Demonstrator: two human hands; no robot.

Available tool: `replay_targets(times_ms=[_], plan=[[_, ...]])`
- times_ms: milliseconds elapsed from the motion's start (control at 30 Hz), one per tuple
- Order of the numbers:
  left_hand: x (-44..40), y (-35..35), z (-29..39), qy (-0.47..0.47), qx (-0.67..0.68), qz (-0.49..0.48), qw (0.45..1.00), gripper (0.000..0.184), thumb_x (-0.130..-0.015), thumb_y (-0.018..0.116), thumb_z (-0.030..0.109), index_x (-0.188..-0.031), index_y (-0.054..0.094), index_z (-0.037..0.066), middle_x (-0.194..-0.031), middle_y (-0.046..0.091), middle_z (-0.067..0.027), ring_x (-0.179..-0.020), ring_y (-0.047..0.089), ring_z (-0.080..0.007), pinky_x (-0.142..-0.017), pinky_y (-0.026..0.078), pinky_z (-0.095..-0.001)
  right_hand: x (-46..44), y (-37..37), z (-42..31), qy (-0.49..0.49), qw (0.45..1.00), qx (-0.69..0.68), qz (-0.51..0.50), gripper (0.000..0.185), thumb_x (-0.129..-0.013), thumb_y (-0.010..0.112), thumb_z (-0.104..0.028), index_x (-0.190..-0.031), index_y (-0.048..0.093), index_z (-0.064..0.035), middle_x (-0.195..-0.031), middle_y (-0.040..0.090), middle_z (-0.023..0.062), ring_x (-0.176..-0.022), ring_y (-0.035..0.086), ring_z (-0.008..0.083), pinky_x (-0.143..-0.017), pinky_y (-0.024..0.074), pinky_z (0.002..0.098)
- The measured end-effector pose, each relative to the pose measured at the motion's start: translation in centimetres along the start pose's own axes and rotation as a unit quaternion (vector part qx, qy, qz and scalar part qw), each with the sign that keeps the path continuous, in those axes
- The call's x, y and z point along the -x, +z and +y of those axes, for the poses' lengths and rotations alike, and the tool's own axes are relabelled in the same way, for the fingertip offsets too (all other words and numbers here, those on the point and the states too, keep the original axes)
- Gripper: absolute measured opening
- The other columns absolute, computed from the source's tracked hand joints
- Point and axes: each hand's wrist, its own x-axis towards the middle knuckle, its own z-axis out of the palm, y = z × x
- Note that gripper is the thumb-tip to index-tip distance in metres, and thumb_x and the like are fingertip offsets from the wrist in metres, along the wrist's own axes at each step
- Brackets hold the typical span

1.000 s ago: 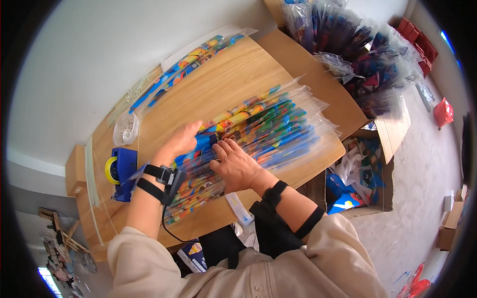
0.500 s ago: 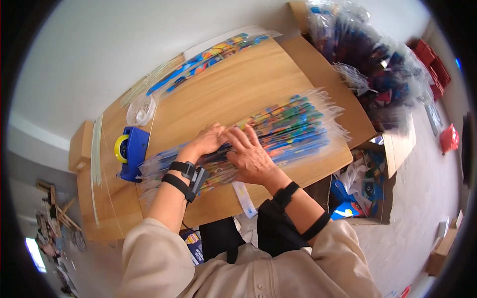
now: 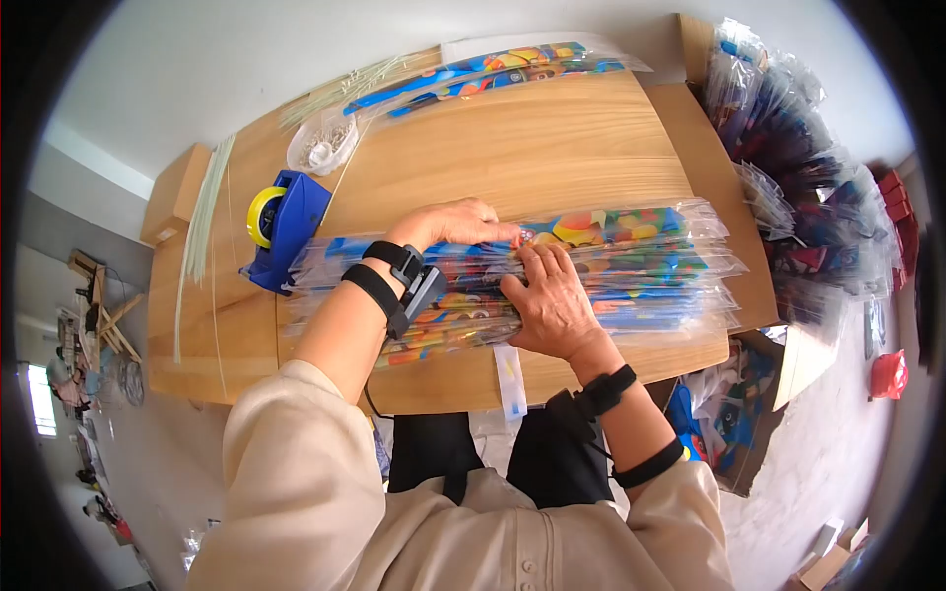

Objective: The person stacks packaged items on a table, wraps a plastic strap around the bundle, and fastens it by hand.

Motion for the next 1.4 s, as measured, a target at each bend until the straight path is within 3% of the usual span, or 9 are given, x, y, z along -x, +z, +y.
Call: replay_targets(times_ms=[67, 367, 533, 633, 700, 800, 1067, 1233, 1400], plan=[[-0.3, 0.0, 0.5, 0.030, -0.039, -0.075, 0.996, 0.086, -0.080, 0.056, 0.073, -0.118, 0.062, -0.004, -0.116, 0.061, -0.0257, -0.111, 0.057, -0.0374, -0.096, 0.044, -0.0413, 0.0, -0.1, 0.1, -0.009, 1.000, -0.002, 0.017, 0.051, -0.053, 0.080, -0.028, -0.094, 0.059, -0.0068, -0.121, 0.053, 0.0280, -0.117, 0.050, 0.0421, -0.106, 0.0336, 0.0515], [1.2, 1.1, -0.6, 0.040, 0.015, -0.023, 0.999, 0.100, -0.078, 0.055, 0.077, -0.136, 0.047, -0.004, -0.133, 0.049, -0.0248, -0.127, 0.044, -0.0370, -0.108, 0.034, -0.0414, -0.4, 0.7, 0.9, -0.043, 0.998, 0.020, 0.047, 0.055, -0.062, 0.074, -0.019, -0.111, 0.054, -0.0014, -0.123, 0.053, 0.0285, -0.117, 0.050, 0.0411, -0.102, 0.0361, 0.0538], [1.8, 1.9, -0.3, 0.091, 0.045, 0.088, 0.991, 0.073, -0.092, 0.049, 0.062, -0.128, 0.055, -0.002, -0.130, 0.054, -0.0242, -0.120, 0.051, -0.0351, -0.101, 0.041, -0.0391, 0.1, -0.1, -0.8, 0.035, 0.993, 0.077, 0.088, 0.092, -0.068, 0.075, -0.023, -0.148, 0.031, -0.0086, -0.147, 0.030, 0.0321, -0.139, 0.031, 0.0428, -0.115, 0.0212, 0.0558], [3.0, 0.7, 2.4, 0.096, 0.041, -0.014, 0.994, 0.056, -0.098, 0.045, 0.050, -0.123, 0.058, 0.001, -0.120, 0.061, -0.0232, -0.108, 0.059, -0.0333, -0.091, 0.046, -0.0392, -0.9, -1.3, -0.9, 0.066, 0.996, 0.046, 0.028, 0.099, -0.064, 0.079, -0.029, -0.148, 0.030, -0.0116, -0.150, 0.025, 0.0306, -0.140, 0.029, 0.0418, -0.116, 0.0190, 0.0554], [1.9, 3.7, 0.5, 0.046, 0.014, -0.011, 0.999, 0.048, -0.100, 0.044, 0.044, -0.117, 0.060, 0.002, -0.107, 0.066, -0.0227, -0.097, 0.064, -0.0333, -0.084, 0.048, -0.0407, -1.2, -1.5, -0.6, 0.052, 0.994, 0.098, 0.002, 0.103, -0.059, 0.082, -0.033, -0.146, 0.033, -0.0067, -0.140, 0.041, 0.0275, -0.132, 0.040, 0.0393, -0.114, 0.0228, 0.0533], [3.2, 5.7, 1.2, 0.093, 0.066, 0.075, 0.991, 0.043, -0.098, 0.048, 0.038, -0.109, 0.064, 0.000, -0.102, 0.067, -0.0231, -0.093, 0.063, -0.0362, -0.084, 0.048, -0.0412, -0.8, -0.9, 0.0, 0.020, 0.998, 0.063, 0.000, 0.086, -0.057, 0.082, -0.031, -0.126, 0.048, 0.0074, -0.103, 0.058, 0.0173, -0.105, 0.054, 0.0329, -0.105, 0.0337, 0.0489], [4.5, 4.6, 0.0, 0.130, 0.087, 0.049, 0.987, 0.049, -0.093, 0.053, 0.039, -0.102, 0.065, -0.008, -0.095, 0.066, -0.0278, -0.088, 0.064, -0.0400, -0.079, 0.049, -0.0439, -1.3, -0.7, 0.6, -0.016, 0.997, 0.079, 0.007, 0.052, -0.056, 0.079, -0.023, -0.096, 0.055, 0.0003, -0.097, 0.060, 0.0161, -0.099, 0.058, 0.0323, -0.096, 0.0398, 0.0440], [4.6, 4.5, -1.1, 0.171, 0.253, 0.054, 0.951, 0.037, -0.093, 0.055, 0.030, -0.104, 0.065, -0.005, -0.097, 0.069, -0.0215, -0.088, 0.065, -0.0283, -0.082, 0.049, -0.0398, -2.0, -0.9, 1.0, 0.006, 0.991, 0.038, -0.127, 0.040, -0.058, 0.073, -0.015, -0.090, 0.053, -0.0006, -0.086, 0.060, 0.0137, -0.088, 0.059, 0.0323, -0.089, 0.0430, 0.0420], [5.5, -0.4, -0.9, -0.016, 0.117, 0.091, 0.989, 0.024, -0.084, 0.059, 0.004, -0.106, 0.065, -0.003, -0.095, 0.069, -0.0120, -0.085, 0.065, -0.0202, -0.077, 0.052, -0.0349, 0.1, -0.1, 0.2, -0.044, 0.994, 0.101, 0.023, 0.022, -0.073, 0.057, -0.007, -0.092, 0.052, 0.0010, -0.087, 0.059, 0.0154, -0.088, 0.059, 0.0308, -0.089, 0.0437, 0.0419]])
